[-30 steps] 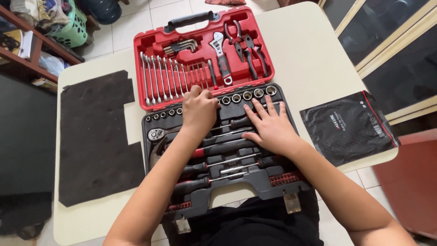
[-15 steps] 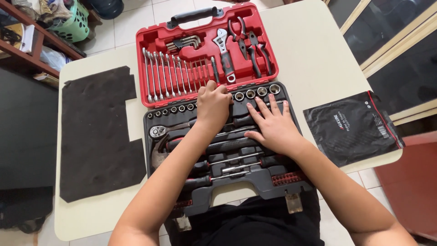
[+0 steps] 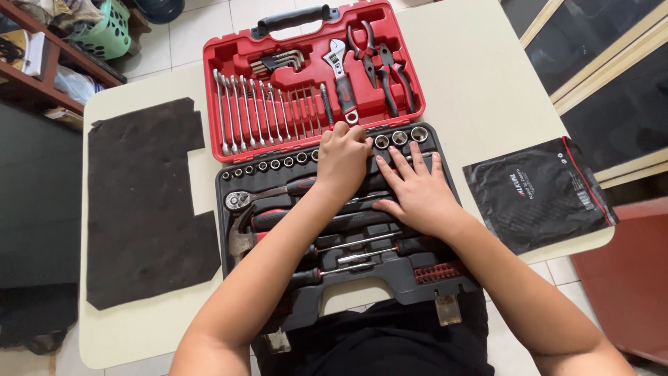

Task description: The person organizes a red and black toolbox by placing a screwdriver, adjustable wrench, and two pliers into their designated slots. They then close the toolbox with a black foam cover.

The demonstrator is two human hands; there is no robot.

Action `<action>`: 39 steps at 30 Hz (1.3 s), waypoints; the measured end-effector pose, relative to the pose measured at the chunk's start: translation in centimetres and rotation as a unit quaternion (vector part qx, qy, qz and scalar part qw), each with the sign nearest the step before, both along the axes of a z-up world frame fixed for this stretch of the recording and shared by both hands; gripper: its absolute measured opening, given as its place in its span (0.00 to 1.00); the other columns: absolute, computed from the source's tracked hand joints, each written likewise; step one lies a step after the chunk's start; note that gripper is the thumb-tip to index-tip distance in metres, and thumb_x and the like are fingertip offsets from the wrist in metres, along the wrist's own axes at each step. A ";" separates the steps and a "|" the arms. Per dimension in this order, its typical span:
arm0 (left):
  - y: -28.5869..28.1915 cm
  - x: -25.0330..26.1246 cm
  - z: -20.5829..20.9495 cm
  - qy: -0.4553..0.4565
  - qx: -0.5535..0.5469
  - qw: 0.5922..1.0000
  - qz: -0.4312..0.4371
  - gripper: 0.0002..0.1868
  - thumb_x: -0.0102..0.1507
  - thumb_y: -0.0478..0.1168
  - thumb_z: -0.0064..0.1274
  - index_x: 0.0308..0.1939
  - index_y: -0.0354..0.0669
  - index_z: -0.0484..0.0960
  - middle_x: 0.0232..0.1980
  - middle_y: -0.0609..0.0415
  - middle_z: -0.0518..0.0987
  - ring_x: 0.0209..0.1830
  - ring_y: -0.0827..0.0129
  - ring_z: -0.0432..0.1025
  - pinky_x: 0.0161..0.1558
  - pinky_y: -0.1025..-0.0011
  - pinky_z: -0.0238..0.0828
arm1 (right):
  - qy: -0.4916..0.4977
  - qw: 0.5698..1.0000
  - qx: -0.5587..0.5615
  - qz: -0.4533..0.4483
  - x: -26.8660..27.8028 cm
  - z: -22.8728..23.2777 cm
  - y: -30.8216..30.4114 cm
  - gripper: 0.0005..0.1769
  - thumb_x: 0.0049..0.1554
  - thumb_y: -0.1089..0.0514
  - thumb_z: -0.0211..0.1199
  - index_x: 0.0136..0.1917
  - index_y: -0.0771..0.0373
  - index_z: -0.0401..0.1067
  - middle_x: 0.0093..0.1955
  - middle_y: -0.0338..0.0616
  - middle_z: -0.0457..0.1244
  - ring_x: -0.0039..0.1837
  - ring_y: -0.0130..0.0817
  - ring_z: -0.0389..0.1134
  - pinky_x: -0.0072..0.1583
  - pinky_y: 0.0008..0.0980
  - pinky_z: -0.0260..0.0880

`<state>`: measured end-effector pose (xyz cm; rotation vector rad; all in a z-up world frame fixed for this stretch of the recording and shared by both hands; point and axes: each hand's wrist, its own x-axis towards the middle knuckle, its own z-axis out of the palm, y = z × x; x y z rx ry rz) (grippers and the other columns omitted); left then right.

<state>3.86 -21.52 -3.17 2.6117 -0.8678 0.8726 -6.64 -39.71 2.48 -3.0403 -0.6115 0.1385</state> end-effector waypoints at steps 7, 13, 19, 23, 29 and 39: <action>-1.1 0.9 0.7 -0.042 0.027 0.999 0.005 0.09 0.47 0.50 0.65 0.28 0.56 0.87 0.36 0.60 0.71 0.41 0.61 0.61 0.40 0.62 0.55 | -0.003 1.000 0.004 -0.003 0.0 0.2 0.0 0.50 0.60 0.22 0.47 0.84 0.50 0.48 0.85 0.51 0.44 0.84 0.66 0.37 0.73 0.76 0.38; -2.4 1.9 0.3 -0.026 -0.006 0.998 -0.053 0.07 0.53 0.49 0.65 0.34 0.59 0.88 0.38 0.63 0.75 0.43 0.63 0.62 0.44 0.63 0.56 | -0.022 1.000 0.016 0.000 0.0 0.4 -0.2 0.49 0.57 0.21 0.50 0.81 0.49 0.53 0.83 0.51 0.47 0.83 0.65 0.41 0.73 0.76 0.42; -2.8 2.8 -0.1 -0.014 -0.007 0.997 -0.074 0.08 0.59 0.51 0.60 0.27 0.59 0.86 0.35 0.65 0.73 0.41 0.65 0.61 0.42 0.65 0.56 | -0.151 0.984 0.092 0.011 1.3 -1.9 -1.4 0.35 0.56 0.30 0.60 0.69 0.51 0.71 0.72 0.44 0.63 0.75 0.57 0.60 0.65 0.65 0.63; -3.1 2.7 0.0 -0.024 -0.003 0.998 -0.057 0.10 0.59 0.48 0.59 0.23 0.54 0.82 0.34 0.61 0.70 0.40 0.63 0.60 0.40 0.63 0.55 | -0.250 0.960 0.115 -0.053 2.1 -2.4 -1.6 0.22 0.62 0.41 0.60 0.66 0.47 0.75 0.67 0.33 0.65 0.64 0.40 0.66 0.54 0.41 0.70; -3.1 2.1 0.3 -0.013 0.001 0.999 -0.038 0.08 0.54 0.50 0.63 0.32 0.55 0.86 0.36 0.58 0.69 0.41 0.60 0.61 0.39 0.60 0.56 | -0.192 0.975 0.063 -0.095 1.8 -1.4 -1.1 0.30 0.63 0.39 0.55 0.75 0.48 0.67 0.76 0.35 0.57 0.60 0.46 0.62 0.50 0.48 0.68; 2.3 -3.5 5.6 0.046 0.010 0.998 -0.045 0.25 0.58 0.49 0.63 0.58 0.53 0.80 0.46 0.58 0.72 0.50 0.59 0.66 0.44 0.60 0.62 | -0.053 0.995 -0.013 -0.087 2.2 0.2 -1.2 0.37 0.66 0.33 0.41 0.82 0.48 0.55 0.84 0.31 0.47 0.63 0.47 0.57 0.55 0.52 0.62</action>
